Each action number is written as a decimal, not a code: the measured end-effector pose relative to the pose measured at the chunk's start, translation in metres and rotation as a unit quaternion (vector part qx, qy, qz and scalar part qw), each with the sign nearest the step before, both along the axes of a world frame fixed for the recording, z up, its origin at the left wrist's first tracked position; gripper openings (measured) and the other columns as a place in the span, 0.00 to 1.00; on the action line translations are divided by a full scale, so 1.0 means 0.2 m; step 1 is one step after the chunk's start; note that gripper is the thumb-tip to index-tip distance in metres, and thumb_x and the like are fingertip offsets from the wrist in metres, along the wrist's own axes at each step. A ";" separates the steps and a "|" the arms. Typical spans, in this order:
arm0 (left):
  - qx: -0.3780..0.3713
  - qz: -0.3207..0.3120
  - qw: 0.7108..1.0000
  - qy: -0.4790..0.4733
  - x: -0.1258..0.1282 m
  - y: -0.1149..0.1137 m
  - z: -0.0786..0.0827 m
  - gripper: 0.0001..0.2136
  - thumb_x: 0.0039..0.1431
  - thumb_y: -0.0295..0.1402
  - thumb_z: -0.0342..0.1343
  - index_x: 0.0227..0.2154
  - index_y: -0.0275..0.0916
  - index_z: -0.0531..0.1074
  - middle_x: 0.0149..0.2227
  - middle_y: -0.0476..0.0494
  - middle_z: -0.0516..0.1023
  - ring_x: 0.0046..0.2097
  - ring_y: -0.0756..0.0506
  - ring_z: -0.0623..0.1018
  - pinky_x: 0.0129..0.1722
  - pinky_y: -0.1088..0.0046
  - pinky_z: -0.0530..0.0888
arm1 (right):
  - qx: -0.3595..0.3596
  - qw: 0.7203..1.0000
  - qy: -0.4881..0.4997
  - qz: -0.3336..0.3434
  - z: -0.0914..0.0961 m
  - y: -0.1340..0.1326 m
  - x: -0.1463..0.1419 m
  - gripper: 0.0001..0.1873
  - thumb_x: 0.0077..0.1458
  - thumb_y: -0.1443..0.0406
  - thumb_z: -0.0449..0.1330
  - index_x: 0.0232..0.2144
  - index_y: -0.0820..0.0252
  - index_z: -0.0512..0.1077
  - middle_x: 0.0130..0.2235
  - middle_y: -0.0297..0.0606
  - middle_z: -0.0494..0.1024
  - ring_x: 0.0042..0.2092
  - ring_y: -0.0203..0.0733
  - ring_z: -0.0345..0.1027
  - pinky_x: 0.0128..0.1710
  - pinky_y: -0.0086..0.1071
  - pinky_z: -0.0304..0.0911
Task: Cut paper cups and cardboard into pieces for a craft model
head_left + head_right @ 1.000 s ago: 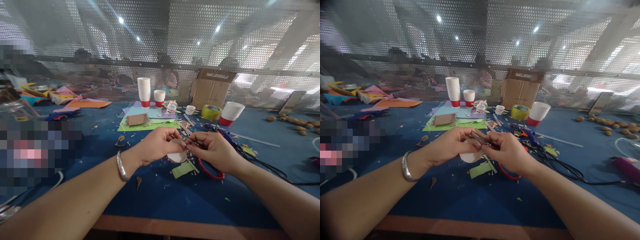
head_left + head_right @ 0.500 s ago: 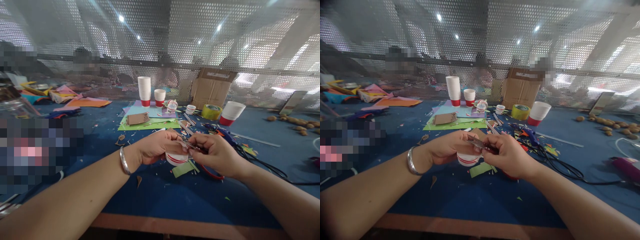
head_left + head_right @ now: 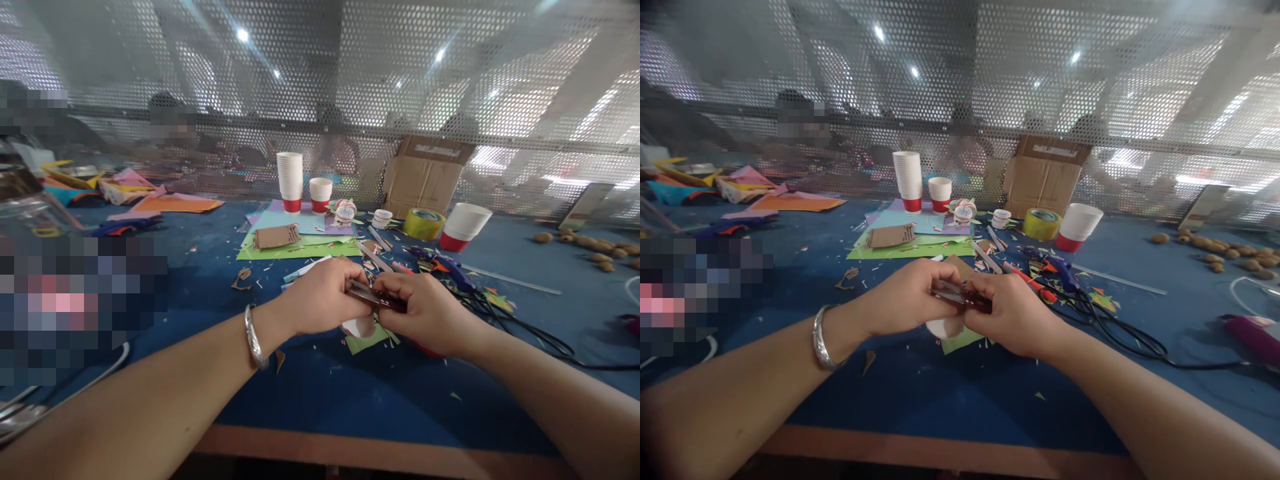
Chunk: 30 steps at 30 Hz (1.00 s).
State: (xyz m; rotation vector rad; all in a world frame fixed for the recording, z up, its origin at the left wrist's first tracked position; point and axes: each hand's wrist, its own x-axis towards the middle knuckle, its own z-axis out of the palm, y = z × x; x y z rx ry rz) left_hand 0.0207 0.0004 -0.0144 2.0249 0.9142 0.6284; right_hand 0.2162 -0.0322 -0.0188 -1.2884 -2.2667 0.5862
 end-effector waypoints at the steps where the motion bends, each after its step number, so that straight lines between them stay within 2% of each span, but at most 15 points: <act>1: 0.017 0.003 1.000 0.006 0.00 -0.01 0.00 0.02 0.48 0.27 0.61 0.27 0.36 0.75 0.28 0.47 0.77 0.31 0.47 0.73 0.30 0.72 0.68 | -0.002 1.000 -0.003 -0.003 0.00 0.00 0.00 0.02 0.46 0.68 0.55 0.23 0.58 0.65 0.22 0.26 0.61 0.25 0.32 0.51 0.26 0.30 0.47; 5: 0.046 0.029 0.998 0.014 0.01 -0.02 0.00 0.02 0.47 0.27 0.60 0.25 0.37 0.73 0.25 0.49 0.76 0.28 0.49 0.72 0.27 0.73 0.66 | -0.018 1.000 0.014 -0.002 0.00 0.01 0.00 0.02 0.46 0.68 0.55 0.23 0.58 0.65 0.23 0.26 0.60 0.26 0.33 0.52 0.27 0.30 0.48; 9: 0.117 0.109 0.986 0.043 -0.02 0.01 0.02 0.01 0.48 0.27 0.60 0.25 0.37 0.73 0.23 0.49 0.75 0.25 0.51 0.70 0.23 0.74 0.61 | -0.034 0.999 0.036 -0.001 -0.01 0.02 0.01 0.04 0.48 0.68 0.56 0.23 0.58 0.64 0.23 0.26 0.59 0.26 0.33 0.51 0.27 0.30 0.48; 10: 0.115 0.129 0.984 0.043 -0.04 0.02 0.03 0.02 0.51 0.29 0.60 0.26 0.37 0.74 0.23 0.48 0.75 0.24 0.51 0.69 0.22 0.75 0.60 | -0.034 0.998 0.044 -0.006 -0.01 0.02 0.01 0.05 0.50 0.67 0.56 0.24 0.58 0.65 0.23 0.26 0.59 0.27 0.34 0.52 0.27 0.30 0.48; 12: 0.069 0.139 0.988 0.020 -0.06 0.05 0.03 0.05 0.53 0.33 0.62 0.30 0.36 0.75 0.24 0.48 0.75 0.23 0.52 0.69 0.21 0.76 0.60 | -0.026 0.997 0.068 -0.026 -0.01 0.03 0.03 0.06 0.54 0.65 0.56 0.25 0.58 0.67 0.24 0.28 0.62 0.28 0.35 0.54 0.28 0.30 0.50; 15: -0.022 0.112 0.993 -0.034 -0.06 0.07 0.03 0.07 0.56 0.35 0.62 0.33 0.37 0.75 0.23 0.50 0.74 0.22 0.53 0.68 0.19 0.79 0.61 | -0.013 0.992 0.108 -0.068 -0.02 0.06 0.05 0.10 0.58 0.61 0.56 0.27 0.59 0.69 0.25 0.29 0.65 0.28 0.35 0.55 0.29 0.30 0.52; 19: -0.106 0.083 0.988 -0.077 -0.03 0.06 0.01 0.08 0.58 0.36 0.60 0.37 0.38 0.76 0.27 0.49 0.75 0.23 0.52 0.69 0.17 0.80 0.65 | -0.008 0.982 0.153 -0.109 -0.02 0.09 0.06 0.10 0.57 0.59 0.60 0.28 0.60 0.71 0.25 0.29 0.67 0.27 0.34 0.57 0.28 0.30 0.53; 22: -0.137 0.086 0.981 -0.107 -0.01 0.04 0.02 0.07 0.59 0.35 0.60 0.37 0.37 0.76 0.28 0.49 0.75 0.24 0.52 0.70 0.16 0.81 0.65 | -0.012 0.978 0.180 -0.103 -0.02 0.08 0.06 0.10 0.57 0.59 0.62 0.32 0.61 0.72 0.28 0.30 0.71 0.28 0.34 0.58 0.28 0.29 0.53; 26: -0.182 0.092 0.969 -0.141 -0.01 0.03 0.04 0.05 0.59 0.33 0.60 0.35 0.37 0.75 0.30 0.49 0.76 0.25 0.53 0.71 0.15 0.82 0.65 | -0.007 0.983 0.163 -0.085 -0.02 0.07 0.05 0.14 0.60 0.54 0.62 0.34 0.59 0.73 0.29 0.30 0.71 0.29 0.34 0.58 0.28 0.30 0.53; 30: -0.160 0.106 0.971 -0.142 -0.02 0.04 0.03 0.07 0.60 0.36 0.60 0.36 0.38 0.74 0.30 0.48 0.77 0.25 0.52 0.74 0.16 0.82 0.66 | 0.010 0.987 0.135 -0.088 -0.01 0.05 0.06 0.21 0.63 0.47 0.57 0.34 0.59 0.72 0.29 0.31 0.70 0.29 0.34 0.56 0.28 0.31 0.51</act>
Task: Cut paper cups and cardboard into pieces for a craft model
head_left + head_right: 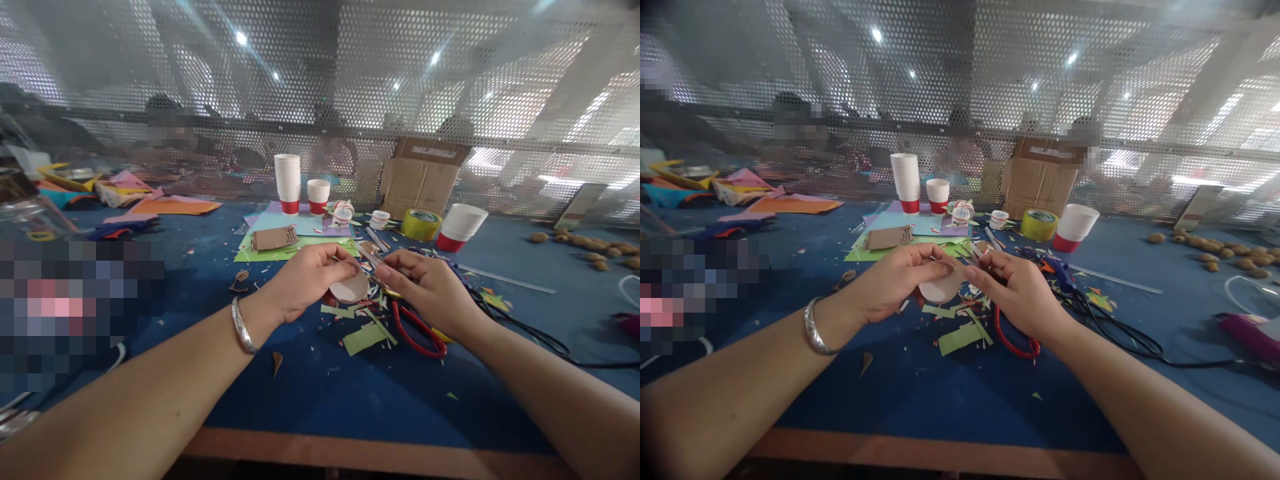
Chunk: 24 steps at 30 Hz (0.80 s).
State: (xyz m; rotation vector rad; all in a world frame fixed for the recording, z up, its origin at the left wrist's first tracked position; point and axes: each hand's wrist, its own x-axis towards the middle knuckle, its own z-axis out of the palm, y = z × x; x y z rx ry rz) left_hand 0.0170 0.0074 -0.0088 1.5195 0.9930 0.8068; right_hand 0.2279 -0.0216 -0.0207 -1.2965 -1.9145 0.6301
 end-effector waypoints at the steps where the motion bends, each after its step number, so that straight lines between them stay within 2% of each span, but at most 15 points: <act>1: 0.022 0.006 1.000 0.008 0.00 0.00 0.00 0.07 0.60 0.36 0.60 0.36 0.38 0.74 0.29 0.48 0.77 0.25 0.52 0.74 0.17 0.81 0.67 | 0.004 1.000 -0.013 -0.001 0.00 0.00 0.00 0.22 0.64 0.47 0.55 0.34 0.59 0.71 0.29 0.31 0.69 0.28 0.34 0.56 0.27 0.31 0.51; 5: 0.117 0.033 0.992 0.033 -0.02 0.02 -0.01 0.07 0.61 0.37 0.59 0.34 0.38 0.73 0.25 0.49 0.75 0.23 0.53 0.72 0.20 0.80 0.68 | 0.016 0.996 -0.091 0.006 0.02 -0.02 0.00 0.22 0.66 0.48 0.53 0.32 0.59 0.70 0.28 0.32 0.69 0.30 0.36 0.58 0.29 0.32 0.52; 8: 0.142 0.046 0.988 0.031 -0.02 0.02 0.00 0.07 0.61 0.37 0.59 0.32 0.38 0.72 0.24 0.50 0.74 0.22 0.53 0.71 0.19 0.80 0.68 | 0.020 0.992 -0.123 0.006 0.02 -0.03 -0.01 0.22 0.66 0.49 0.53 0.30 0.59 0.70 0.28 0.33 0.70 0.31 0.37 0.61 0.30 0.33 0.52; 12: 0.162 0.052 0.985 0.035 -0.02 0.01 0.00 0.08 0.61 0.37 0.59 0.32 0.38 0.72 0.24 0.50 0.74 0.22 0.53 0.72 0.19 0.80 0.69 | 0.032 0.993 -0.112 0.000 0.02 -0.03 -0.02 0.22 0.66 0.50 0.53 0.28 0.58 0.68 0.26 0.31 0.68 0.29 0.37 0.59 0.29 0.32 0.52; 15: 0.158 0.052 0.985 0.034 -0.01 -0.01 0.00 0.07 0.62 0.37 0.58 0.33 0.39 0.72 0.24 0.49 0.75 0.23 0.52 0.74 0.20 0.80 0.70 | 0.036 0.993 -0.110 -0.002 0.02 -0.03 -0.02 0.22 0.67 0.50 0.52 0.27 0.58 0.67 0.25 0.31 0.66 0.28 0.36 0.58 0.29 0.32 0.52; 24: 0.113 0.030 0.993 -0.028 0.00 -0.03 0.01 0.08 0.62 0.39 0.58 0.34 0.39 0.71 0.26 0.49 0.76 0.26 0.50 0.78 0.20 0.78 0.76 | 0.047 0.992 -0.116 0.004 0.03 -0.03 -0.01 0.22 0.68 0.52 0.52 0.29 0.60 0.72 0.26 0.33 0.72 0.29 0.37 0.63 0.28 0.32 0.52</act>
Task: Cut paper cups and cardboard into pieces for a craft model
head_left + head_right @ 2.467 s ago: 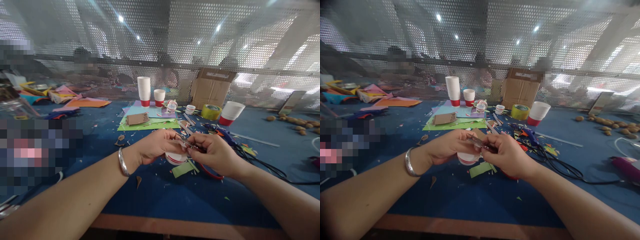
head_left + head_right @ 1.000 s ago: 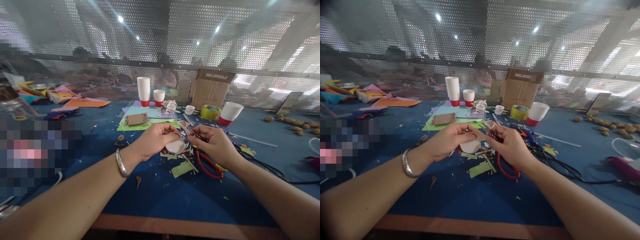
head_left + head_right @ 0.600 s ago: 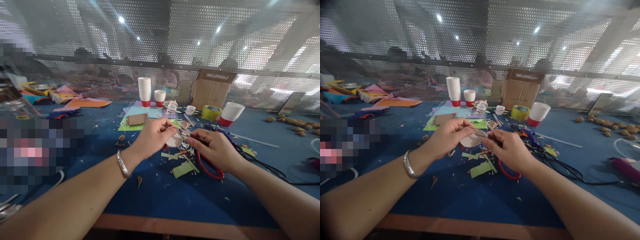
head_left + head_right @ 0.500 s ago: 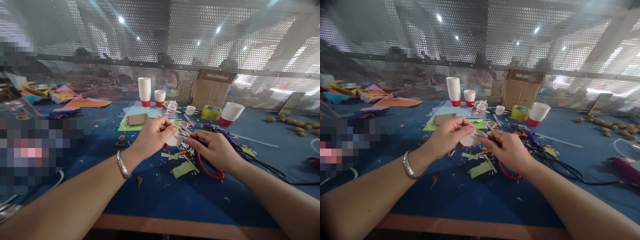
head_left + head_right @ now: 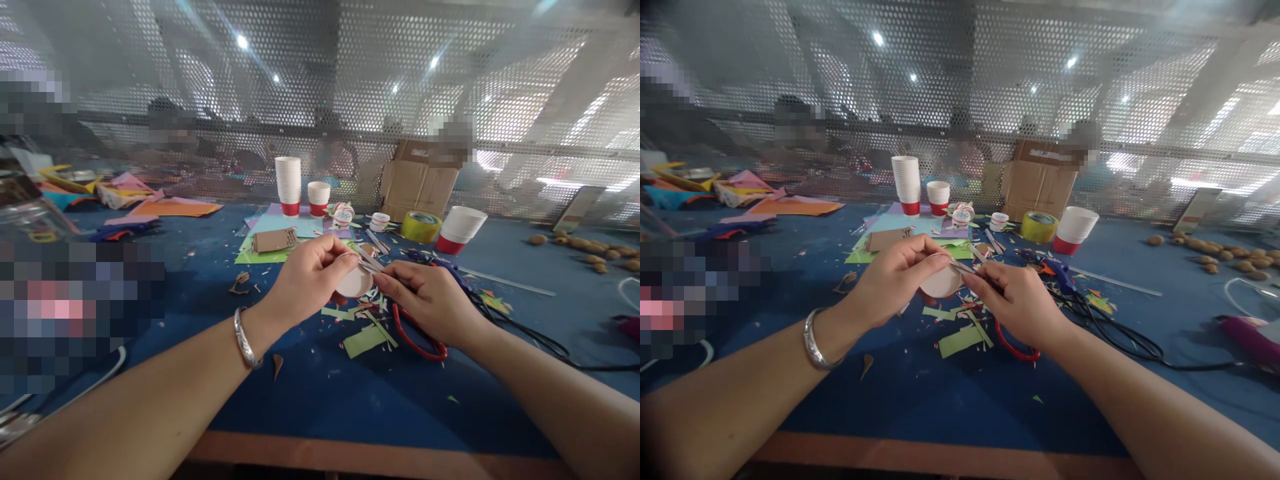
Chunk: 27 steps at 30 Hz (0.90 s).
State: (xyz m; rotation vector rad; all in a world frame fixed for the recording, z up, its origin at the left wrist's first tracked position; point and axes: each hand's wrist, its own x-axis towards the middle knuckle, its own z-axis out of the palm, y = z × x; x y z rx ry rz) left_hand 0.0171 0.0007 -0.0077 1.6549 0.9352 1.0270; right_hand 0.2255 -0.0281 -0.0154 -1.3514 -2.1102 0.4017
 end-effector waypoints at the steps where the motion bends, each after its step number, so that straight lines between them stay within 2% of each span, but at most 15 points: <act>1: -0.004 -0.002 1.000 -0.003 0.00 0.00 0.00 0.08 0.62 0.39 0.58 0.34 0.39 0.71 0.27 0.49 0.76 0.26 0.50 0.78 0.21 0.78 0.76 | 0.003 1.000 -0.002 0.000 0.00 0.00 0.00 0.22 0.68 0.52 0.52 0.30 0.60 0.73 0.26 0.33 0.72 0.29 0.37 0.63 0.28 0.32 0.52; 15: -0.024 -0.019 0.999 -0.018 -0.01 -0.01 0.00 0.10 0.61 0.41 0.60 0.36 0.39 0.71 0.28 0.48 0.76 0.30 0.49 0.78 0.24 0.77 0.78 | 0.026 1.000 -0.007 0.014 0.02 -0.01 0.02 0.22 0.68 0.53 0.52 0.27 0.59 0.70 0.25 0.32 0.69 0.27 0.35 0.60 0.28 0.32 0.53; 27: -0.094 -0.034 0.994 -0.052 0.01 -0.01 0.00 0.10 0.57 0.37 0.62 0.36 0.38 0.69 0.29 0.46 0.78 0.29 0.48 0.80 0.23 0.77 0.76 | -0.001 1.000 -0.013 0.013 0.02 0.00 0.03 0.22 0.68 0.52 0.51 0.29 0.59 0.71 0.25 0.32 0.68 0.28 0.36 0.59 0.27 0.32 0.51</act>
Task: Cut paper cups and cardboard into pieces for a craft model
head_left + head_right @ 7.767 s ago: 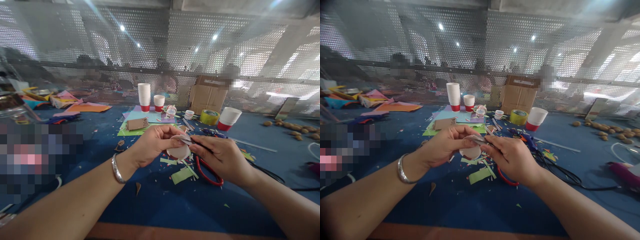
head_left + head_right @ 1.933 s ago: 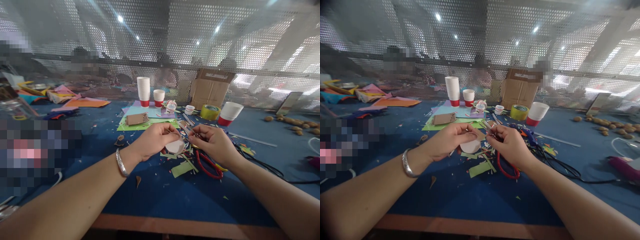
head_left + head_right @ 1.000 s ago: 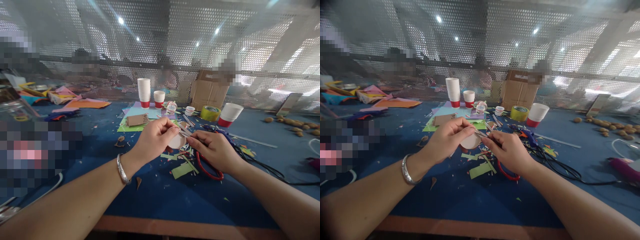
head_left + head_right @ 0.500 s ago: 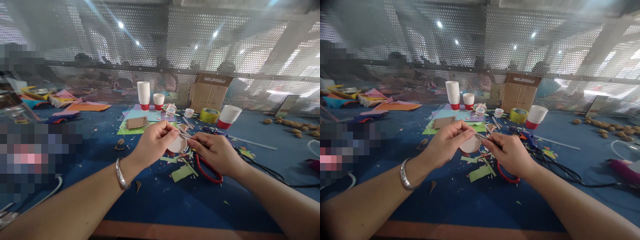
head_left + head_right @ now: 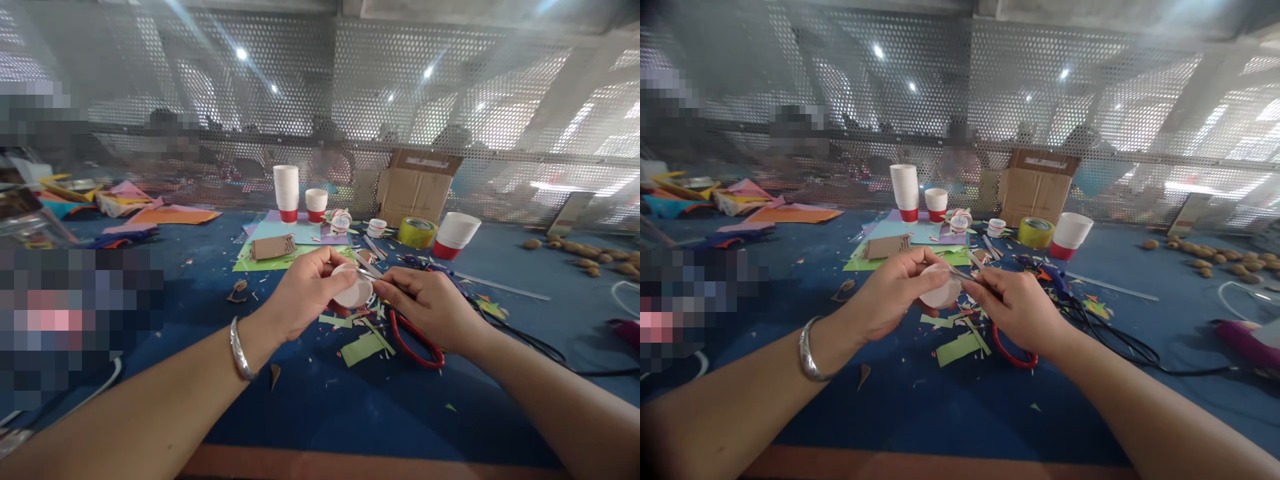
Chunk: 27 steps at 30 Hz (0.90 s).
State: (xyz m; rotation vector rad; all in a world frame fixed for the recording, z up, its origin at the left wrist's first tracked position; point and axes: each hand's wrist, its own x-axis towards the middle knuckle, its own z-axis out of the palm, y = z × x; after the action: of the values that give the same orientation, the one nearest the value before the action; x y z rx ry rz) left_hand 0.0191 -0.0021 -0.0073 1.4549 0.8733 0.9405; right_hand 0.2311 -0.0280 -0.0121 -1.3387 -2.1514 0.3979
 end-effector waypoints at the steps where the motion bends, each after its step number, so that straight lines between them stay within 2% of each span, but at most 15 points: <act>1: -0.005 -0.003 1.000 -0.001 0.00 0.00 0.00 0.10 0.57 0.37 0.62 0.36 0.38 0.69 0.29 0.46 0.79 0.29 0.48 0.80 0.23 0.76 0.76 | -0.003 1.000 -0.003 0.002 0.00 0.00 0.00 0.22 0.68 0.52 0.51 0.29 0.59 0.72 0.25 0.32 0.68 0.28 0.36 0.59 0.27 0.31 0.51; 4: -0.016 -0.006 1.000 0.001 0.00 0.01 0.00 0.10 0.57 0.37 0.62 0.35 0.38 0.68 0.30 0.45 0.79 0.29 0.48 0.80 0.23 0.76 0.76 | -0.010 1.000 -0.010 0.008 0.00 0.00 0.00 0.22 0.68 0.52 0.50 0.28 0.59 0.70 0.25 0.31 0.67 0.28 0.36 0.58 0.27 0.31 0.51; 8: 0.006 -0.010 1.000 0.010 0.00 0.01 -0.01 0.10 0.57 0.36 0.63 0.36 0.37 0.69 0.29 0.47 0.77 0.29 0.48 0.79 0.23 0.76 0.77 | -0.022 1.000 -0.007 0.011 0.00 0.01 0.00 0.23 0.68 0.51 0.50 0.25 0.58 0.65 0.24 0.29 0.63 0.27 0.35 0.56 0.27 0.31 0.51; 12: 0.025 -0.008 1.000 0.015 0.01 0.00 -0.02 0.10 0.59 0.36 0.62 0.37 0.38 0.69 0.28 0.48 0.76 0.30 0.49 0.78 0.24 0.75 0.78 | -0.034 0.999 0.000 0.012 -0.01 0.01 0.00 0.22 0.68 0.51 0.50 0.27 0.58 0.67 0.25 0.30 0.65 0.28 0.35 0.57 0.28 0.32 0.51; 15: 0.001 -0.002 1.000 -0.001 0.01 0.00 -0.01 0.12 0.59 0.34 0.62 0.42 0.38 0.69 0.29 0.47 0.77 0.30 0.48 0.79 0.24 0.74 0.79 | -0.032 0.999 0.009 0.013 0.00 0.01 0.00 0.22 0.68 0.51 0.50 0.29 0.59 0.69 0.26 0.30 0.65 0.29 0.36 0.57 0.29 0.32 0.52; 19: -0.049 0.004 0.998 -0.027 0.02 -0.01 0.01 0.16 0.59 0.30 0.62 0.48 0.38 0.67 0.31 0.46 0.78 0.29 0.47 0.80 0.21 0.75 0.77 | -0.029 0.999 0.010 0.022 0.00 0.01 0.01 0.22 0.68 0.51 0.51 0.27 0.58 0.67 0.26 0.30 0.62 0.29 0.35 0.55 0.28 0.32 0.51; 24: -0.109 -0.008 0.992 -0.067 0.02 -0.02 0.03 0.17 0.59 0.28 0.62 0.49 0.38 0.65 0.33 0.44 0.79 0.28 0.45 0.82 0.19 0.77 0.75 | -0.035 0.999 0.008 0.021 0.01 0.01 0.01 0.22 0.68 0.51 0.51 0.26 0.58 0.66 0.25 0.29 0.61 0.28 0.35 0.54 0.28 0.32 0.50; 27: -0.112 -0.013 0.991 -0.073 0.02 -0.03 0.03 0.17 0.59 0.29 0.62 0.49 0.38 0.65 0.33 0.44 0.80 0.29 0.44 0.83 0.20 0.78 0.74 | -0.040 0.999 0.011 0.023 0.02 0.01 0.02 0.22 0.67 0.51 0.51 0.26 0.58 0.66 0.25 0.29 0.60 0.28 0.35 0.53 0.27 0.31 0.50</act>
State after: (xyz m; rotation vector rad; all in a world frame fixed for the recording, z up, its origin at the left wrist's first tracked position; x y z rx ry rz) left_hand 0.0240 -0.0074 -0.0019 1.1879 0.8215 0.8882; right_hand 0.2346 -0.0267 -0.0087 -1.3237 -2.1717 0.5204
